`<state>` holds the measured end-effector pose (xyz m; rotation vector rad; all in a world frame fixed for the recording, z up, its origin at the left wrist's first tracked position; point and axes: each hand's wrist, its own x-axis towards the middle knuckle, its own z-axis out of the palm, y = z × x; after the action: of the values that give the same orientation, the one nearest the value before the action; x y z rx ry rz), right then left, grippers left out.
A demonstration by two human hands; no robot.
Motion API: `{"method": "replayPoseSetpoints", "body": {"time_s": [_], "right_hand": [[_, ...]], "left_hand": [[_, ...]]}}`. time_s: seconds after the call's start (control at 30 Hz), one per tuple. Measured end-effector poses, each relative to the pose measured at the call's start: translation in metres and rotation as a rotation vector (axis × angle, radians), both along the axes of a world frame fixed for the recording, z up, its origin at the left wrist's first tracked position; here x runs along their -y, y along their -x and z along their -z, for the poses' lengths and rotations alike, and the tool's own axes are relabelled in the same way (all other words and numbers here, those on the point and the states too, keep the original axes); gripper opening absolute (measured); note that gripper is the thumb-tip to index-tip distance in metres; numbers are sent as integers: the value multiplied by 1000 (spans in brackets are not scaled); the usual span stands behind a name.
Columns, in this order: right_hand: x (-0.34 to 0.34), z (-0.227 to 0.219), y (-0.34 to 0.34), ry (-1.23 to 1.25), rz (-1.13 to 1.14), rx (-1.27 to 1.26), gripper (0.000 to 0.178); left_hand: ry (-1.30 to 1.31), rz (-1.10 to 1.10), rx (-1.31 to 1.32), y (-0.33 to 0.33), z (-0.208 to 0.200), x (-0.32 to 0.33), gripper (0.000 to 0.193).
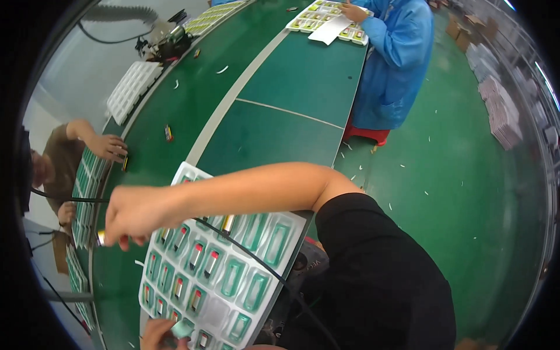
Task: The person assembles electronic power bank components by hand, placing battery packs and circuit boards into plastic housings on an assembly line.
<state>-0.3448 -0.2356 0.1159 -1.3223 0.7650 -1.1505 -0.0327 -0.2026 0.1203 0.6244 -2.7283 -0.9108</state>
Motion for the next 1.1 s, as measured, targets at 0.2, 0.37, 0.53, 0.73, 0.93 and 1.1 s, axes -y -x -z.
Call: {"method": "replayPoseSetpoints", "body": {"time_s": [0.2,0.37,0.53,0.73,0.93,1.1], "right_hand": [[-27,3,-31,-18,-314,36,27],[-28,13,-60,195,-249,-43,29],[-30,20,-55,217,-254,-51,26],[-25,13,-42,110,-163,-28,34],[-1,10,-17,-49,-69,-102,28],[0,20,-24,200,259,-179,25]], "left_hand": [[-170,-106,-741,-43,35,39,42],[73,-85,-728,17,10,38,28],[-379,-60,-841,9,36,53,40],[-712,-482,-920,39,30,29,60],[-434,-594,-711,40,52,61,44],[-264,-385,-829,45,55,68,41]]}}
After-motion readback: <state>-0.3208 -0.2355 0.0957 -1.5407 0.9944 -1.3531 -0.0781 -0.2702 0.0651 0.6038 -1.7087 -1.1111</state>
